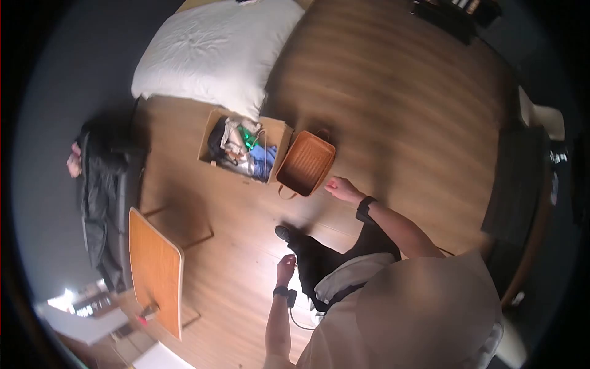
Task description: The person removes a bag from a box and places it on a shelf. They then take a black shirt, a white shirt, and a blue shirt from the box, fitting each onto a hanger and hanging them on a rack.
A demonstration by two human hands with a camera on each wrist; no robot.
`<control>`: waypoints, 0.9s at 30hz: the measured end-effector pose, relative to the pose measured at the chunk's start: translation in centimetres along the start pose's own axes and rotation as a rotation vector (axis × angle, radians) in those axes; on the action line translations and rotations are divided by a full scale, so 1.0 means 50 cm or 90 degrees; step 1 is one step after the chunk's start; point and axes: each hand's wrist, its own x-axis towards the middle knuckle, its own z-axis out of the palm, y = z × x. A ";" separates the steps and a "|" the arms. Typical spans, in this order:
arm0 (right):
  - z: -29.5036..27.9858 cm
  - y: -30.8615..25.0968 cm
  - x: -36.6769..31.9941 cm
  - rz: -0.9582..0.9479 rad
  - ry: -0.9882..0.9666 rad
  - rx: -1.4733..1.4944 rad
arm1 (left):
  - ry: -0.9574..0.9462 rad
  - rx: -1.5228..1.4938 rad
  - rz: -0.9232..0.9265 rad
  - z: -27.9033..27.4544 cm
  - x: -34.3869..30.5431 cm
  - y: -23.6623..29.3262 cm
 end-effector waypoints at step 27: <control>0.711 0.064 0.586 0.382 0.144 0.104 | -0.160 0.129 -0.044 -1.080 0.788 -0.014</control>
